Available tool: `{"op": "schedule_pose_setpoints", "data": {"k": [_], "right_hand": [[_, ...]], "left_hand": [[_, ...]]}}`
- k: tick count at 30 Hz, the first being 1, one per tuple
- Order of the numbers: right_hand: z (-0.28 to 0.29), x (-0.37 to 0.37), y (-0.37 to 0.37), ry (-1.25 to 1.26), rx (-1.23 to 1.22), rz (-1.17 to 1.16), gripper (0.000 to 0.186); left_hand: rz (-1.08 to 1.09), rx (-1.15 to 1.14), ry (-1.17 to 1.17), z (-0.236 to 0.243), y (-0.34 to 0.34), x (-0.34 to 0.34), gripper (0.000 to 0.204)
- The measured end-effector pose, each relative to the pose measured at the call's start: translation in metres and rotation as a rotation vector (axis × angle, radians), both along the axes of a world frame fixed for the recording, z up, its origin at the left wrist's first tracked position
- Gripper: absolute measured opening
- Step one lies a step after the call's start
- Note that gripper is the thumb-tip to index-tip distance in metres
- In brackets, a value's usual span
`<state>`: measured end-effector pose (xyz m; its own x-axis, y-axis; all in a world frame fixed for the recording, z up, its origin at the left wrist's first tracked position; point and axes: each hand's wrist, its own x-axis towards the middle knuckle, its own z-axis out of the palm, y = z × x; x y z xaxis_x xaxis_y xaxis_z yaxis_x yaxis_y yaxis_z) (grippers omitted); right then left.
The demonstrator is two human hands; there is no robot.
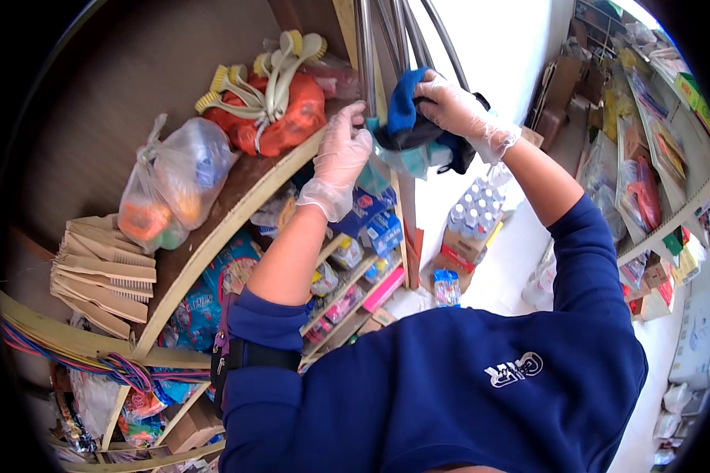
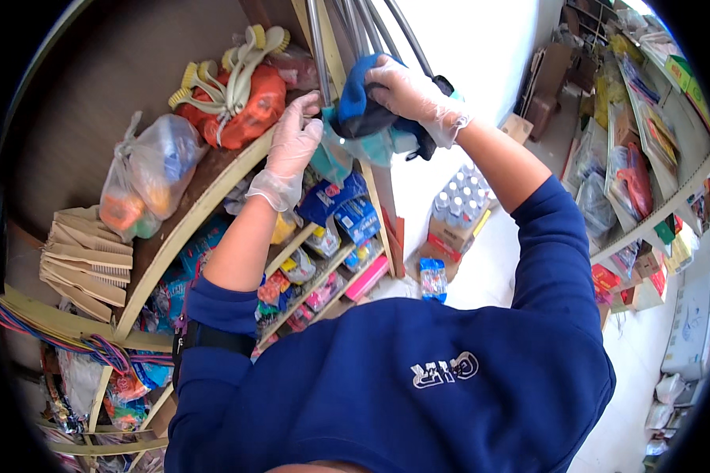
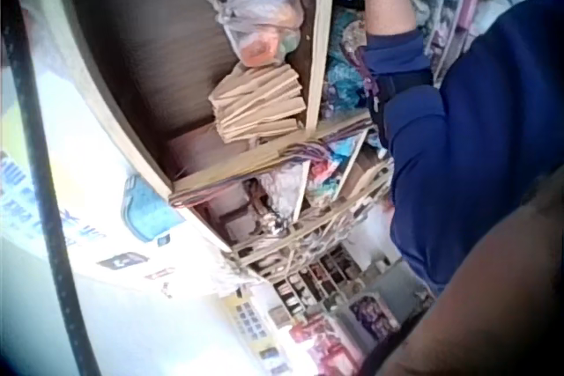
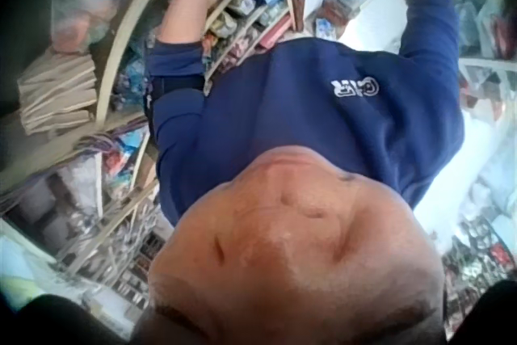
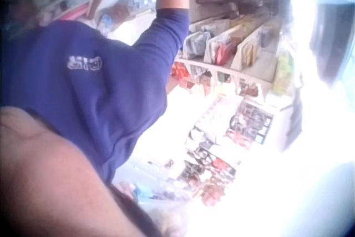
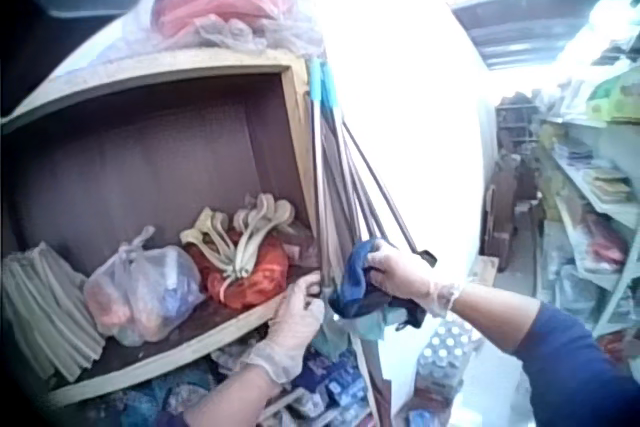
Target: The person wipes a wooden shelf with a dark cloth, then organizes various items including wooden brushes, plastic bags, and hanging ladles. They move a blue bucket and a box of tissues to different locations on the shelves.
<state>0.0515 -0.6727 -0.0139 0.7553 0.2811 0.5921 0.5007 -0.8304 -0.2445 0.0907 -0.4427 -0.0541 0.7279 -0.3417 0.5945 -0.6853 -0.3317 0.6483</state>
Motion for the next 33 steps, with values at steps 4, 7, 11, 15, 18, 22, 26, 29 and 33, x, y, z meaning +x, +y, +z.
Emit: {"op": "schedule_pose_setpoints", "data": {"k": [4, 7, 11, 15, 18, 22, 26, 29, 33], "right_hand": [[-0.031, -0.018, -0.003, 0.171, -0.003, -0.011, 0.021], [-0.047, -0.023, 0.002, 0.136, 0.218, -0.001, 0.019], [-0.053, -0.047, 0.006, -0.113, 0.011, 0.029, 0.022], [-0.088, -0.063, 0.011, -0.148, 0.138, -0.005, 0.021], [-0.1, -0.068, 0.018, -0.229, 0.328, -0.062, 0.022], [-0.102, -0.063, 0.022, -0.174, 0.558, -0.04, 0.023], [-0.105, -0.059, 0.026, -0.179, 0.646, 0.041, 0.02], [-0.114, -0.08, 0.027, -0.117, 1.085, 0.08, 0.022], [-0.098, -0.111, 0.032, 0.062, 1.439, 0.191, 0.03]], "left_hand": [[0.045, -0.079, -0.109, -0.028, 0.005, -0.023, 0.036], [0.022, -0.181, -0.1, -0.036, 0.01, -0.035, 0.033], [0.065, -0.189, -0.078, -0.049, 0.021, -0.049, 0.032], [0.107, -0.234, 0.054, -0.068, 0.033, -0.061, 0.033], [0.176, -0.21, 0.102, -0.073, 0.035, -0.06, 0.052], [0.225, -0.101, 0.135, -0.072, 0.025, -0.04, 0.099], [0.233, -0.253, 0.258, -0.063, 0.0, -0.032, 0.093], [0.085, -0.446, 0.388, -0.065, 0.006, -0.031, 0.083], [-0.088, -0.599, 0.613, -0.078, 0.04, -0.025, 0.067]]}}
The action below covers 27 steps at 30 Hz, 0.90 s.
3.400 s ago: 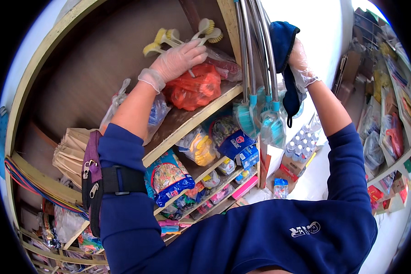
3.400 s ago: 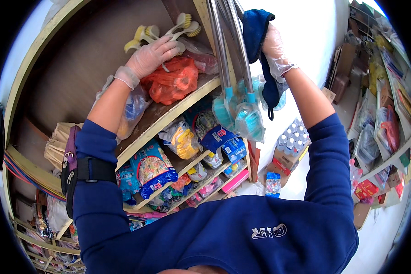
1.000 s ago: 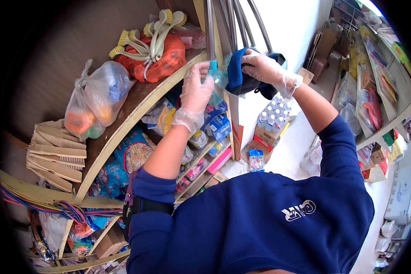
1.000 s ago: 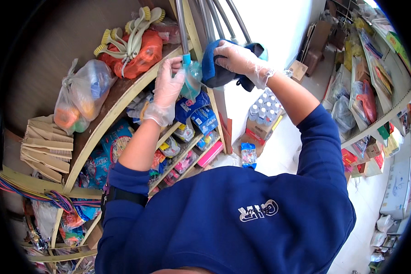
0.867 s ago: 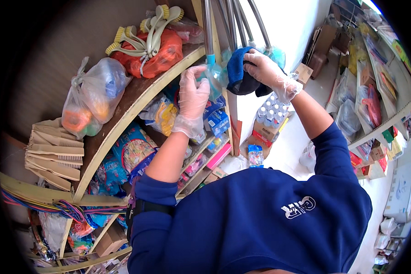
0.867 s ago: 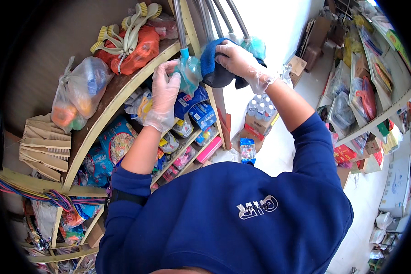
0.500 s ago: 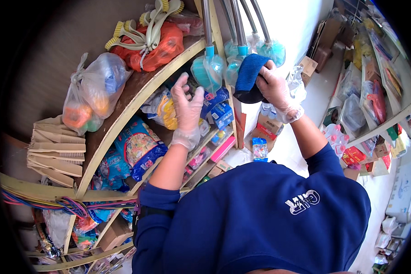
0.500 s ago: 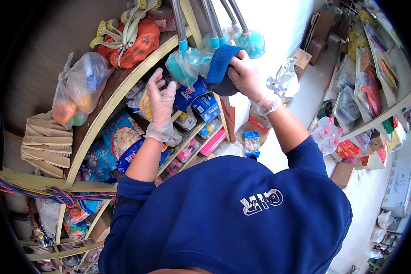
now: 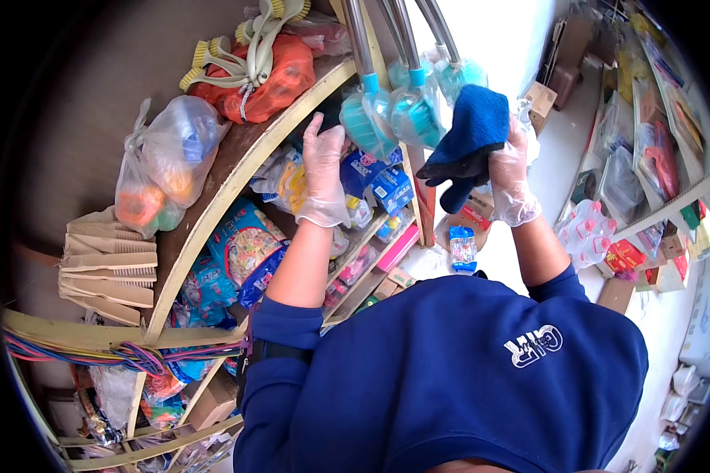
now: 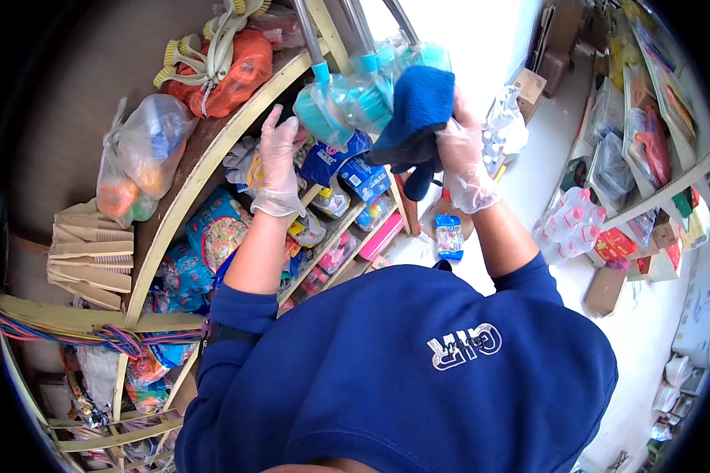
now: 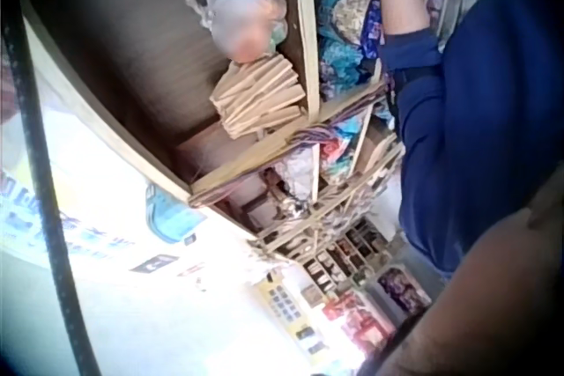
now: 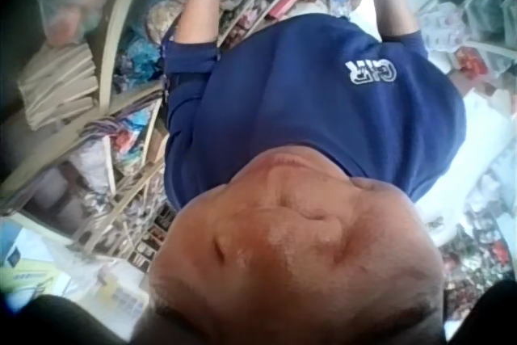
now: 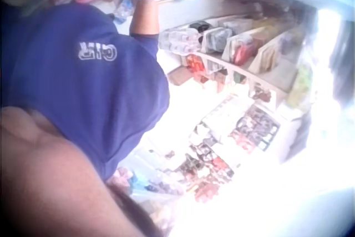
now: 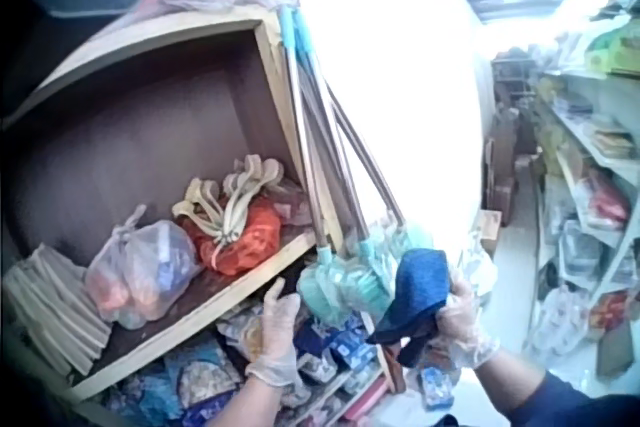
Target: The person wipes a wooden shelf with a dark cloth, then organizes various items including wooden brushes, plastic bags, and hanging ladles. They move a blue bucket and a box of tissues to different locations on the shelves.
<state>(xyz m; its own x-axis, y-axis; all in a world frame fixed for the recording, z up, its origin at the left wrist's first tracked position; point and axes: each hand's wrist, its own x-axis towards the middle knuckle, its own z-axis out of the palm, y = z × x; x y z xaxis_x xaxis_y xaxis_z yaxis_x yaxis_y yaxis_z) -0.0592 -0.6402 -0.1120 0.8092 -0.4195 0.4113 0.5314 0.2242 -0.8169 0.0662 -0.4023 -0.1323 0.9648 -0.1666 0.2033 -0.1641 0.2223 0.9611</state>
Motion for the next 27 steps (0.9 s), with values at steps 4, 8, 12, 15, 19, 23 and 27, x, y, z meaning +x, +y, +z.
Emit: {"op": "schedule_pose_setpoints", "data": {"k": [4, 8, 12, 15, 19, 23, 27], "right_hand": [[0.004, 0.023, 0.019, -0.125, 0.075, 0.059, 0.026], [-0.002, 0.036, 0.028, -0.049, 0.125, 0.13, 0.026], [-0.019, 0.039, 0.023, 0.018, 0.003, 0.081, 0.028], [-0.035, 0.038, 0.015, 0.061, 0.066, 0.111, 0.027], [-0.023, 0.022, 0.023, 0.159, 0.109, 0.195, 0.027], [-0.02, 0.013, 0.018, 0.14, 0.101, 0.233, 0.029], [0.006, 0.008, 0.028, 0.072, 0.134, 0.236, 0.035]], "left_hand": [[-0.151, 0.094, 0.066, 0.007, -0.011, -0.006, 0.081], [-0.31, 0.06, 0.108, 0.002, -0.016, 0.007, 0.085], [-0.158, 0.037, 0.122, -0.003, -0.018, 0.015, 0.081], [-0.229, 0.037, -0.013, 0.012, -0.026, 0.006, 0.08], [-0.237, 0.091, 0.003, 0.009, -0.022, 0.022, 0.074], [-0.247, -0.006, -0.023, 0.006, -0.017, 0.01, 0.067], [-0.362, -0.123, 0.045, 0.011, -0.013, -0.018, 0.071]]}}
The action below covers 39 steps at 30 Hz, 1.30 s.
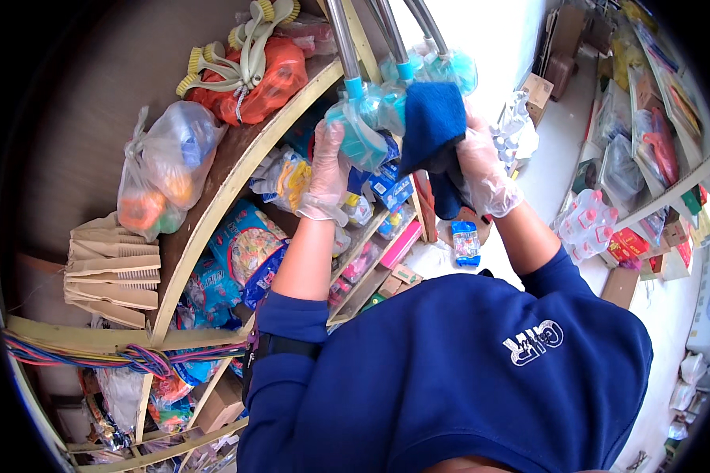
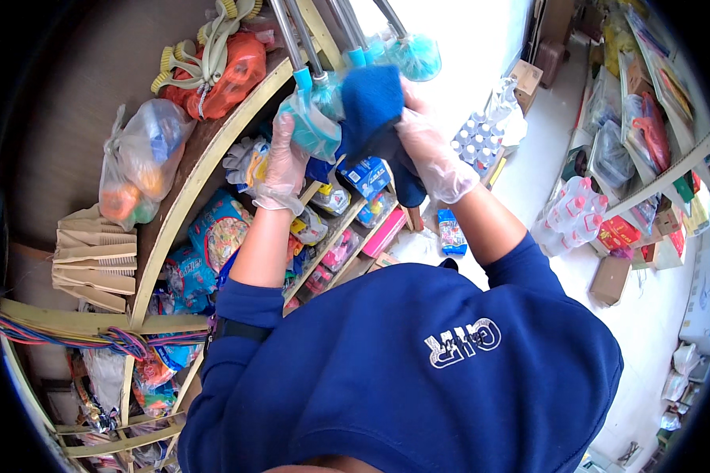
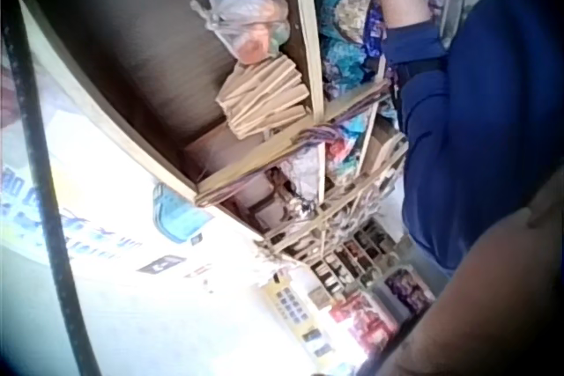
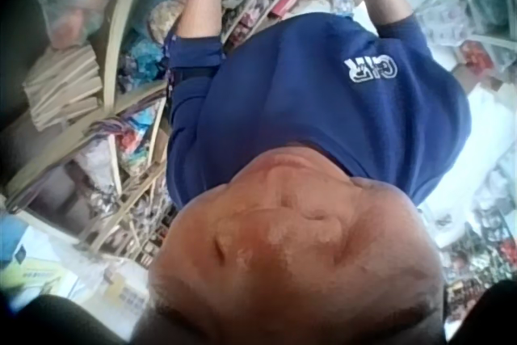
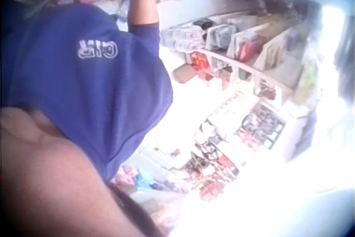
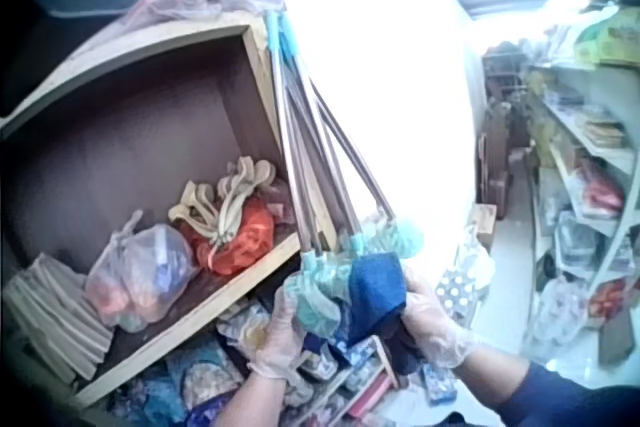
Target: The person wipes a wooden shelf with a dark cloth, then organizes various items including wooden brushes, plastic bags, and hanging ladles. They move a blue bucket and a box of tissues to different locations on the shelves.
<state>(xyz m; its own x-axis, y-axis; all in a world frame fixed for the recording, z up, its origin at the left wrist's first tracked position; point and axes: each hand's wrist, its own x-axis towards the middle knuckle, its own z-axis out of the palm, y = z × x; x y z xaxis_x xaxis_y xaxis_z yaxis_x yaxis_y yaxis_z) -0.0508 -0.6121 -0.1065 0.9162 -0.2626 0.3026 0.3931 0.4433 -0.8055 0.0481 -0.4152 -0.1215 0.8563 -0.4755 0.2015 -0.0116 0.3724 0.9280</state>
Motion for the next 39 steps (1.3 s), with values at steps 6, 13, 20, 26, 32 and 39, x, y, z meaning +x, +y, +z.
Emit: {"op": "schedule_pose_setpoints", "data": {"k": [6, 13, 20, 26, 32, 39], "right_hand": [[0.008, 0.036, 0.068, -0.129, -0.813, -0.177, 0.058], [0.003, 0.023, 0.067, 0.0, -0.944, -0.263, 0.03], [-0.037, 0.024, 0.046, -0.302, -0.855, -0.458, 0.027], [-0.097, 0.009, -0.009, 0.04, -0.936, -0.152, 0.025], [-0.028, -0.005, 0.009, -0.038, -0.279, 0.215, 0.043], [-0.017, 0.033, 0.065, -0.495, -0.806, -0.295, 0.027]], "left_hand": [[0.082, -0.254, -0.032, -0.023, -0.014, -0.017, 0.044], [-0.026, -0.245, 0.083, -0.006, -0.021, -0.018, 0.052], [-0.017, -0.094, 0.036, 0.01, -0.025, -0.027, 0.079], [-0.06, -0.11, 0.112, 0.001, -0.011, -0.009, 0.088], [-0.081, -0.104, 0.127, -0.003, -0.012, -0.013, 0.086], [-0.056, -0.192, 0.147, -0.002, -0.016, -0.02, 0.066]]}}
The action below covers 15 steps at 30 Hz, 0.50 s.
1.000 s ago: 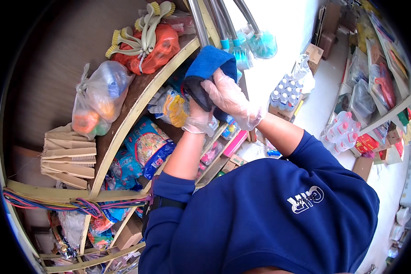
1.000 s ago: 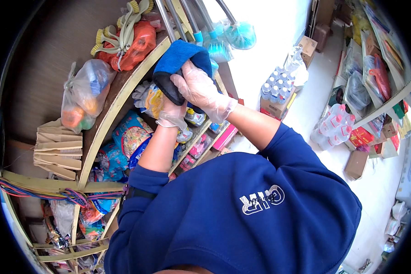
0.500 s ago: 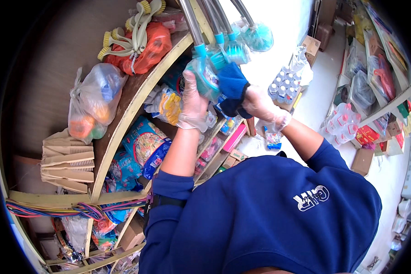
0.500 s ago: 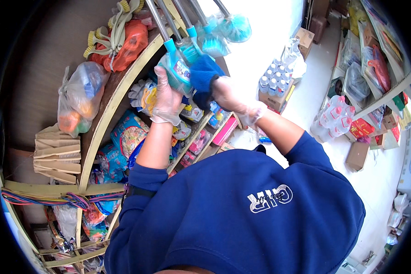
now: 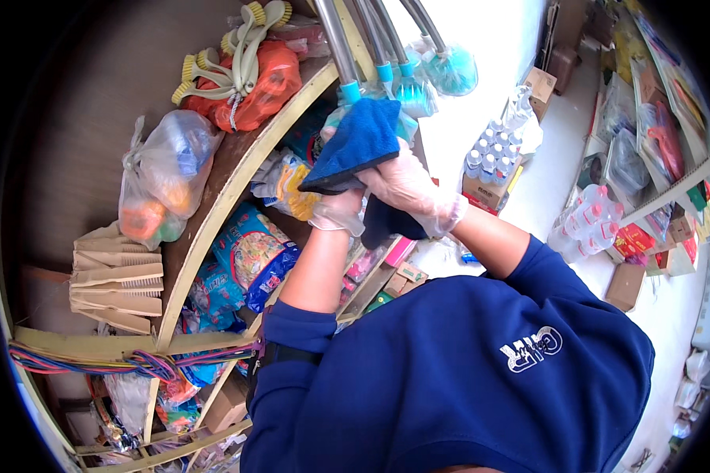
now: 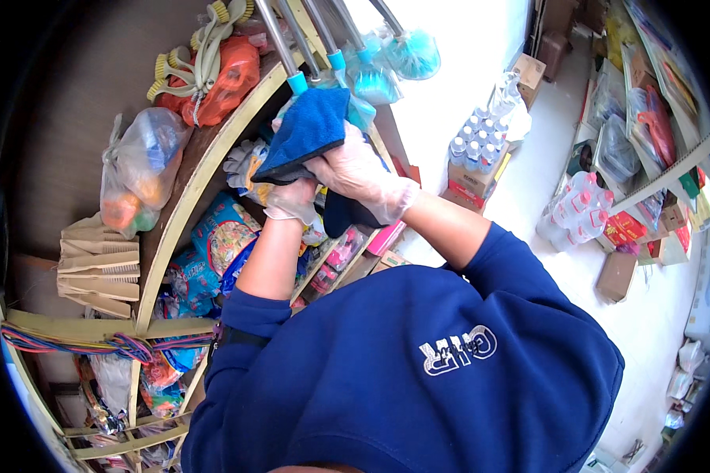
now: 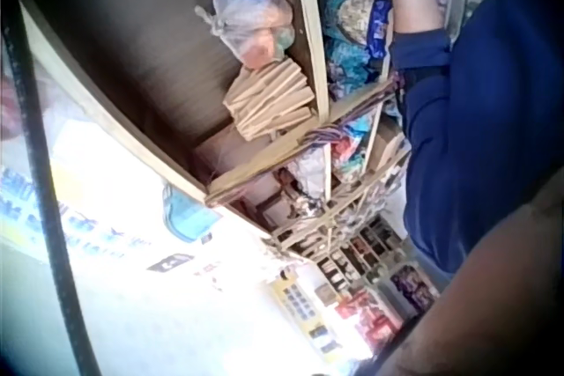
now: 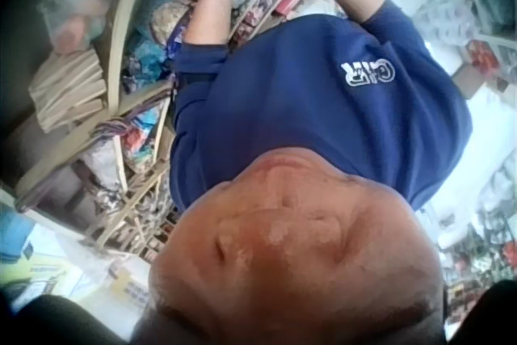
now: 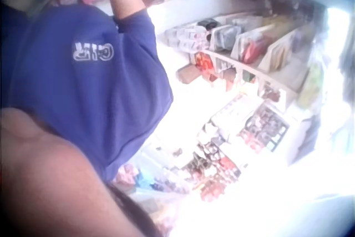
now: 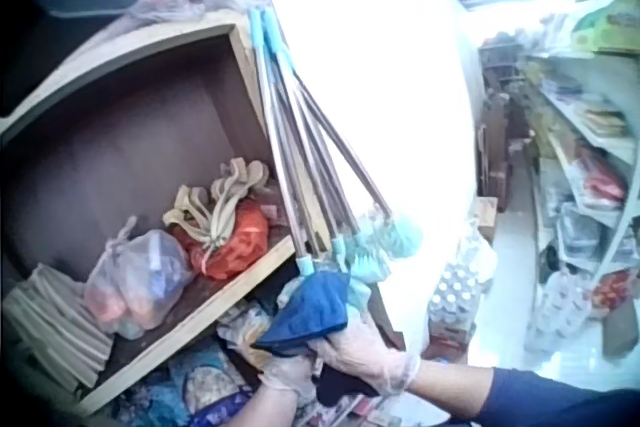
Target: The person wipes a wooden shelf with a dark cloth, then organizes various items including wooden brushes, plastic bags, and hanging ladles. They move a blue bucket and a box of tissues to different locations on the shelves.
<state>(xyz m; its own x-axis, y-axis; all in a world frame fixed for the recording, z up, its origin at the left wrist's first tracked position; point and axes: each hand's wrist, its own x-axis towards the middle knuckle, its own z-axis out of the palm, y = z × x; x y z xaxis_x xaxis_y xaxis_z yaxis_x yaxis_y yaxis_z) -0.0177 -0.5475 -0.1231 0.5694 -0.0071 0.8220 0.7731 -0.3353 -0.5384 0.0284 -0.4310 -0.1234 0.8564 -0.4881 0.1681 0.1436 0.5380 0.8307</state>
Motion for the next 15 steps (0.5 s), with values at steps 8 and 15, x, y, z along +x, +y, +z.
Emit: {"op": "schedule_pose_setpoints", "data": {"k": [8, 15], "right_hand": [[-0.053, -0.01, -0.018, 0.328, 0.446, 0.381, 0.039], [-0.099, -0.034, -0.064, 0.503, 0.266, 0.15, 0.028]], "left_hand": [[-0.133, -0.025, 0.091, 0.007, -0.007, 0.002, 0.084], [-0.014, 0.052, -0.12, 0.003, 0.001, 0.011, 0.087]]}}
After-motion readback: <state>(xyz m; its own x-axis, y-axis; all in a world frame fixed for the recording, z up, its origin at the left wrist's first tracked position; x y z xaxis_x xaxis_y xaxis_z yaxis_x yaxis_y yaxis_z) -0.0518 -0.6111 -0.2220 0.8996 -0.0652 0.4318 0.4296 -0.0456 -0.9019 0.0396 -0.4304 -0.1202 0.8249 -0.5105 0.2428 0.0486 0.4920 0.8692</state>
